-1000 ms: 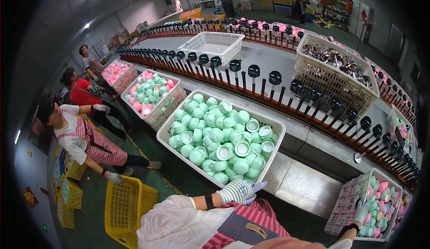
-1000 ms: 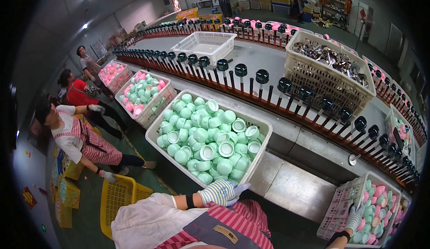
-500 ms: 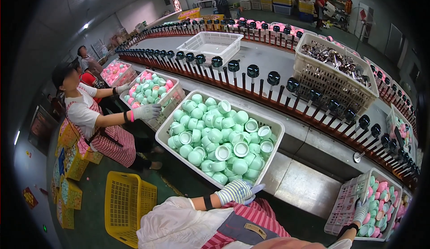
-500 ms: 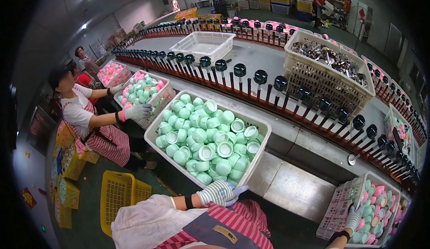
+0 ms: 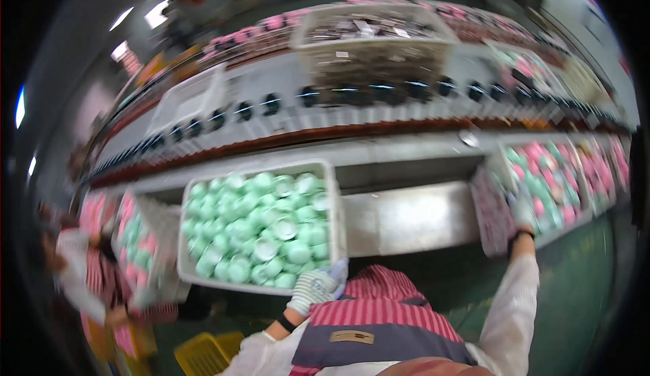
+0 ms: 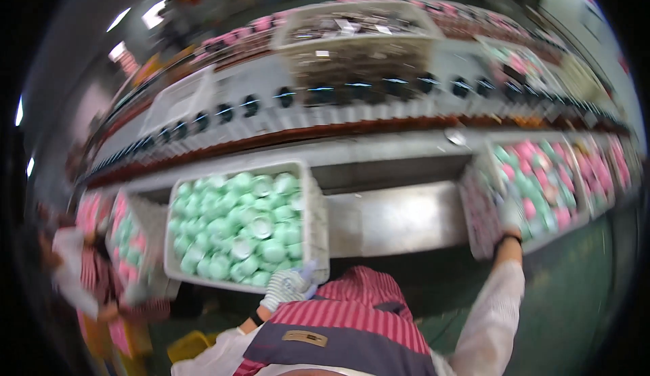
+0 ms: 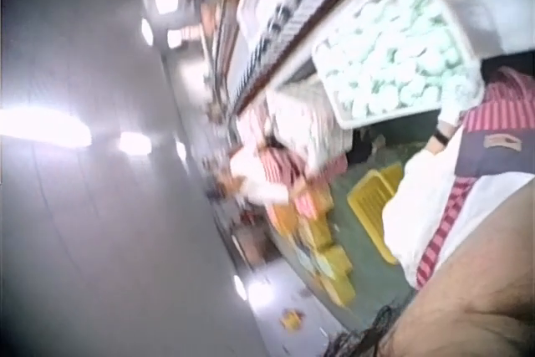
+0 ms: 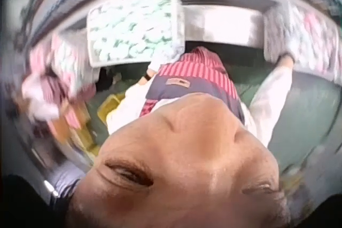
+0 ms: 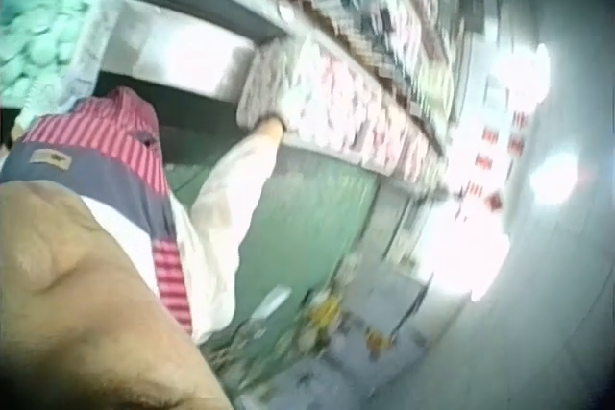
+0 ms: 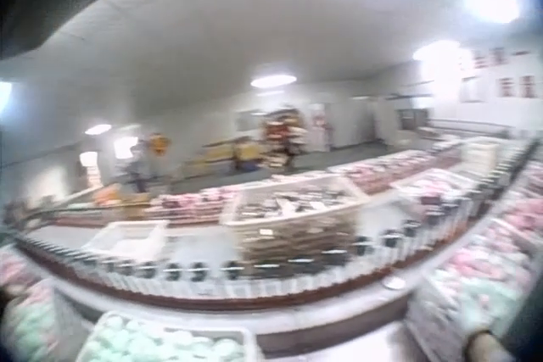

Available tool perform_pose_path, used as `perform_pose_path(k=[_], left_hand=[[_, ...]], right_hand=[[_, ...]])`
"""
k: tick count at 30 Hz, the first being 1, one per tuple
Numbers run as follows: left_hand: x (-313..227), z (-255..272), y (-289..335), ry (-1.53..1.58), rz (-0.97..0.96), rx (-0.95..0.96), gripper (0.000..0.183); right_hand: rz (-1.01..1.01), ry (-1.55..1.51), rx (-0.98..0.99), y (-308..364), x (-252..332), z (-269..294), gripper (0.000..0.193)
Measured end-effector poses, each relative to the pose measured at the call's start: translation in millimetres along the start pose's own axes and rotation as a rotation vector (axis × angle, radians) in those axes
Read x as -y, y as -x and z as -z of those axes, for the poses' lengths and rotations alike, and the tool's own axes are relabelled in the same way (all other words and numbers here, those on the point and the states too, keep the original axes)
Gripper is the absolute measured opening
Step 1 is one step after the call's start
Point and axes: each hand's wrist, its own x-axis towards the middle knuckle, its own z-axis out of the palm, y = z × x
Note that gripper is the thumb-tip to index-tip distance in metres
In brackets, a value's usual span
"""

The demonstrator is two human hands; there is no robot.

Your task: Moving and organizing plastic bins containing small plastic components on and around an assembly line.

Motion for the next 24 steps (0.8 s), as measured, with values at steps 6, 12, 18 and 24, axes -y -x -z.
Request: perform_pose_path(k=[6, 12, 18, 24], left_hand=[[0.9, -13.7, -22.4, 0.049, 0.037, -0.156, 0.058], [-3.2, -18.6, -25.9, -0.007, 0.021, -0.131, 0.057], [-10.8, -18.7, -34.6, -0.024, 0.053, -0.219, 0.056], [-15.9, -13.3, -32.2, 0.042, 0.104, -0.174, 0.059]], right_hand=[[-0.113, -0.156, -0.004, -67.5, 70.1, 44.4, 0.063], [-0.088, -0.035, -0.055, -75.0, 65.8, 56.1, 0.061], [-0.246, 0.076, 0.095, -84.6, 78.2, 62.1, 0.054], [-0.18, -0.013, -0.015, -86.3, 75.6, 67.1, 0.046]])
